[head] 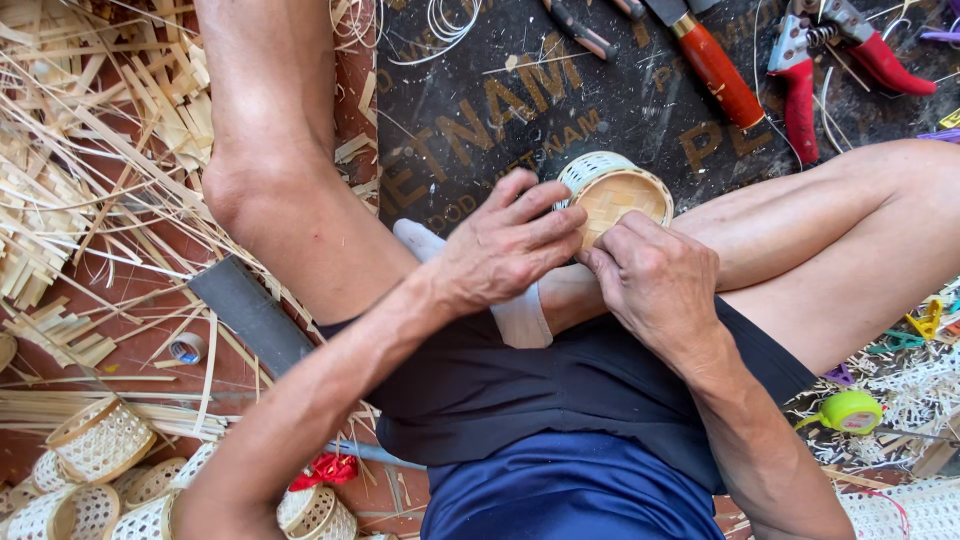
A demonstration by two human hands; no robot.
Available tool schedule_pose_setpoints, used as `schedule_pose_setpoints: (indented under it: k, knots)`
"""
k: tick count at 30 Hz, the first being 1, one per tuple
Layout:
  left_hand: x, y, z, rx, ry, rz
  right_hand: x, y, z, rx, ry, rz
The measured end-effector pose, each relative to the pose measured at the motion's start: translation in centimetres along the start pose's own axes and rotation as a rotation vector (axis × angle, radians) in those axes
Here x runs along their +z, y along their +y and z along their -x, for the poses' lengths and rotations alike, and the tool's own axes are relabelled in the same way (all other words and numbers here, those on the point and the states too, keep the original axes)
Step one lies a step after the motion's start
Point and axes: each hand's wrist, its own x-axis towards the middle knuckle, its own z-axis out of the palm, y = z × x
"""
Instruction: The person sits on the floor and trims a thin bamboo strip with a small knife, then fits and presses a woven bamboo basket body over a gray cylindrical form. They weave a flexible strip around the basket rim, tuck and press the edges by hand, and finally squeeze glue from a plastic bottle onto the basket rim.
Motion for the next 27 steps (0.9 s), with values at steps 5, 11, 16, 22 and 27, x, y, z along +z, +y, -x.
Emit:
schedule_pose_setpoints:
  k: [5,11,16,22,27]
  knots:
    - [0.1,-2.6,-0.5,0.249,-0.075,0.026,-0.6,1.1,-0.3,-0.224,0.010,0.022]
    - [1.0,-2.8,0.1,0.270,-0.072,0.073,0.0,1.6,0.5,-0.272,0.074,0.046]
    - [1.1,-2.6,0.5,0.270,-0.096,0.010,0.4,1.8,1.0,-0.326,0.130,0.056]
    - [1.4,-2.2,0.5,0.238,-0.111,0.000,-0.1,1.8,1.4,-0.344,0.101,0.147]
    - [1.5,-2.2,0.4,0.216,-0.101,0.008,-0.6,1.8,0.9,-0.411,0.039,0.241]
